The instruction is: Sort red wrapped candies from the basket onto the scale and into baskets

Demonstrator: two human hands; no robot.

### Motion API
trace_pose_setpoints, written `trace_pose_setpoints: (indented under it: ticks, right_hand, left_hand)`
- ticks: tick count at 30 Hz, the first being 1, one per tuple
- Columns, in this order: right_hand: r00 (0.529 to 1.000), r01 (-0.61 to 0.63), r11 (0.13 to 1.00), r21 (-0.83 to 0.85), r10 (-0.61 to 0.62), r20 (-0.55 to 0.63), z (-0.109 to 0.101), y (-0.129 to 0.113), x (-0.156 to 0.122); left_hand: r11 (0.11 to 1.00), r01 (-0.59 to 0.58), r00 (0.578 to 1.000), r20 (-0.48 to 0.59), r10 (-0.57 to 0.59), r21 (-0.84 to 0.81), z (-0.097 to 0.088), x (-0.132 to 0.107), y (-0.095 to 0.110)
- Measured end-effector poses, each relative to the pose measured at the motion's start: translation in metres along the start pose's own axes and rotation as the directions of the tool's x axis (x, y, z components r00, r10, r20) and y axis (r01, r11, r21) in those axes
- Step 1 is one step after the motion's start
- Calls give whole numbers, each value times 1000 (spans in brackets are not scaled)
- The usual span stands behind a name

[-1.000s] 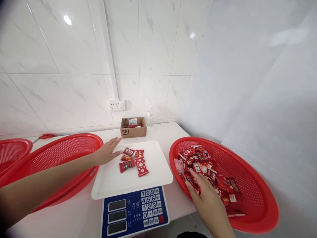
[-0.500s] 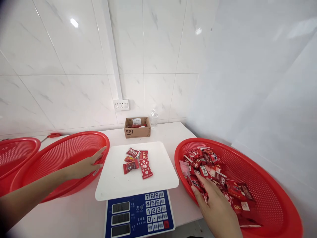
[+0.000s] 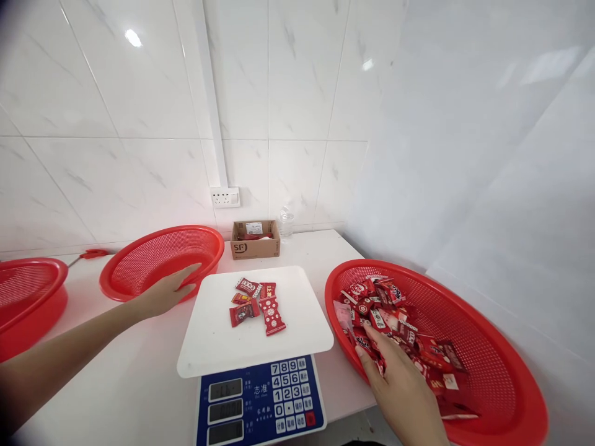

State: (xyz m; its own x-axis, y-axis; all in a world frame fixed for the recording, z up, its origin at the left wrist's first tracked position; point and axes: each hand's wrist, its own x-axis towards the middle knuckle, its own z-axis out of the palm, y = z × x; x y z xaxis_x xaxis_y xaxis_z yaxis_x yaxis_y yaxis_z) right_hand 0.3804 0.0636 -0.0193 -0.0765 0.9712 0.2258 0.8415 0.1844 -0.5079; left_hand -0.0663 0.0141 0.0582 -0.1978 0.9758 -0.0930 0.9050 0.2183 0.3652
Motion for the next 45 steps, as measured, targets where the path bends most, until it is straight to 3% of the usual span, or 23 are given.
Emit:
trace_pose_setpoints:
  ticks: [3,7,14,19,30,36,45]
  right_hand:
    - [1000,-5,1000,-8,5,6,1,0,0]
    - [1000,-14,1000,-15,14,20,1,0,-1]
    - [998,-52,998,-38,53,43,-3,-6,-3]
    - [999,-30,998,-53,31,20,-2,-7,-2]
    - [1000,-25,997,-78,26,9,-1,-7,-3]
    - [996,-69,994,-80,73,51,-4,-11,-4]
    - [996,-68,992,-102,73,51,-7,-13,-5]
  left_hand:
    - [989,-148,989,-9,149,10,14,3,27]
    - [941,-339,935,111,338,-8,38,12,67]
    - [859,-509,853,172,493,63,68,35,103]
    - [846,-526,849,128,513,91,78,38,111]
    - [838,-538,843,26,538,95,80,38,116]
    - [889,-456,889,37,457,-31,79,45,118]
    - [911,-257,966,-88,241,-324,66,52,113]
